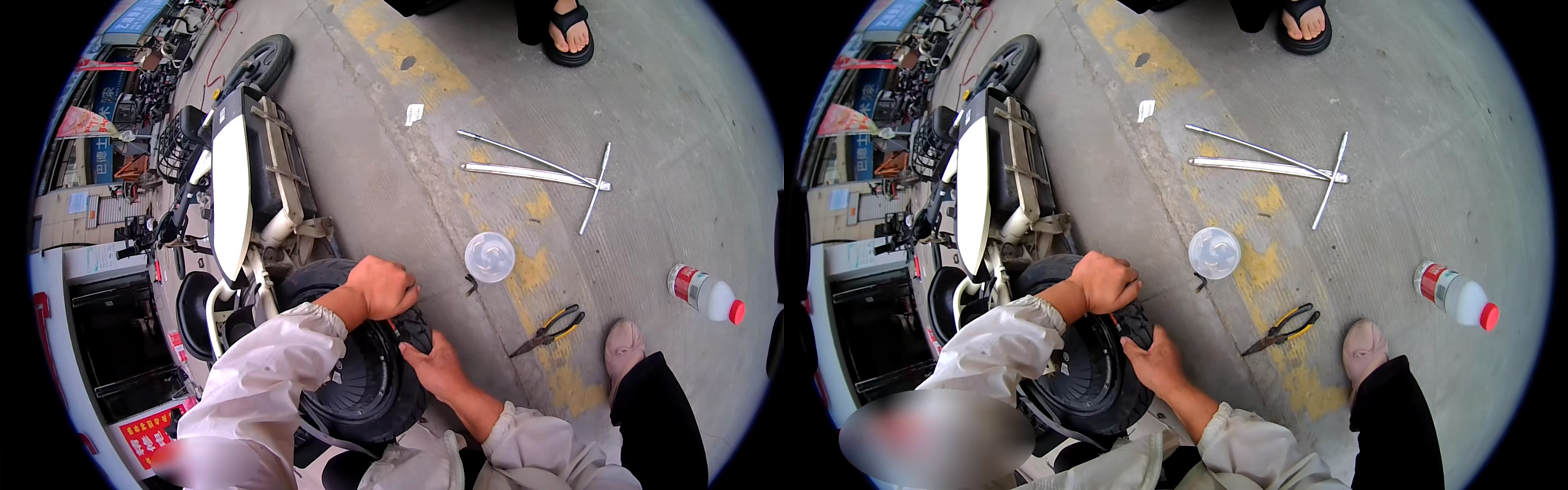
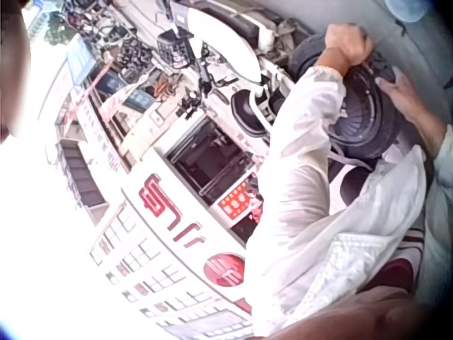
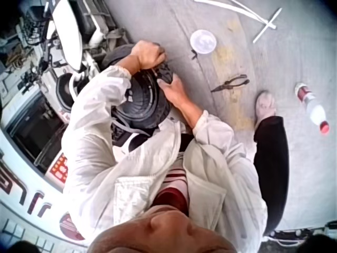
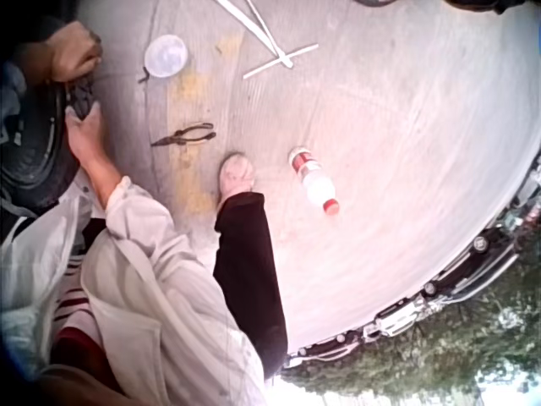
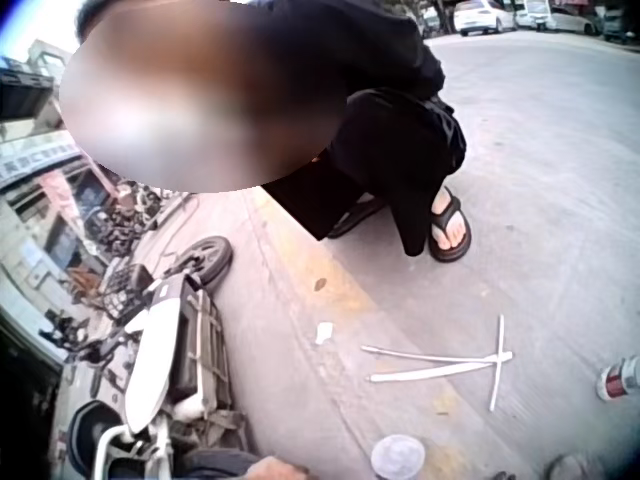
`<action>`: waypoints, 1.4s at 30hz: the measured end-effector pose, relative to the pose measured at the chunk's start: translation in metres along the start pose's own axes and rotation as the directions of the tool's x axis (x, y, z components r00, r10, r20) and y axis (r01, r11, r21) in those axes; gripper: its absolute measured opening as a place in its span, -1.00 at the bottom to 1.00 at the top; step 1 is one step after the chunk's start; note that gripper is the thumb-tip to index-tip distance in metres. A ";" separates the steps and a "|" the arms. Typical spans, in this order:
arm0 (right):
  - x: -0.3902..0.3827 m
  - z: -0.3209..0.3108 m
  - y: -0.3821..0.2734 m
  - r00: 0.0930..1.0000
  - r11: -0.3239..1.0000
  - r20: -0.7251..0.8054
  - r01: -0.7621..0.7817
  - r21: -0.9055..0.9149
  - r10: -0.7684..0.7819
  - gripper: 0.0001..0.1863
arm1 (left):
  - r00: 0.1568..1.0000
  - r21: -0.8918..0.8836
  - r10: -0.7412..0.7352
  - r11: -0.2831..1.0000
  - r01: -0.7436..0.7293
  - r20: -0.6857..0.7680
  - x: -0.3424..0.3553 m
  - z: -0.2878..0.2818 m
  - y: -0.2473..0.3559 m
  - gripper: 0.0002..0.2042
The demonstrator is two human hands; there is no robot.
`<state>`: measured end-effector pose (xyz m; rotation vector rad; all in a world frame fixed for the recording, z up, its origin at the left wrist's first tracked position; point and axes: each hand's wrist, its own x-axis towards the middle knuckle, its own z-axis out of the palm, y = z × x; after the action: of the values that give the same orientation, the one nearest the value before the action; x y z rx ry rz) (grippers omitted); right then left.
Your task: The person removes the inner tube from a scooter tire, uses a T-handle wrench to adjust components, and inflates the tire with an air hose. The person works on the rear wheel of a white scooter outdoors in front of a repair shop.
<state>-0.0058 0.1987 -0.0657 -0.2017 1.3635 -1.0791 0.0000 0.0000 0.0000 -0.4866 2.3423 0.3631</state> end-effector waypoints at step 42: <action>-0.062 -0.010 -0.015 0.980 0.927 -0.027 -0.195 -0.322 0.197 -0.45 | 0.996 0.089 -0.061 0.995 0.055 0.071 0.015 0.013 0.030 -0.66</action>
<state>-0.0118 0.2393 -0.0153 -0.3015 1.5170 -0.6836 -0.0156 0.0277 -0.0163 -0.4899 2.2573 0.2472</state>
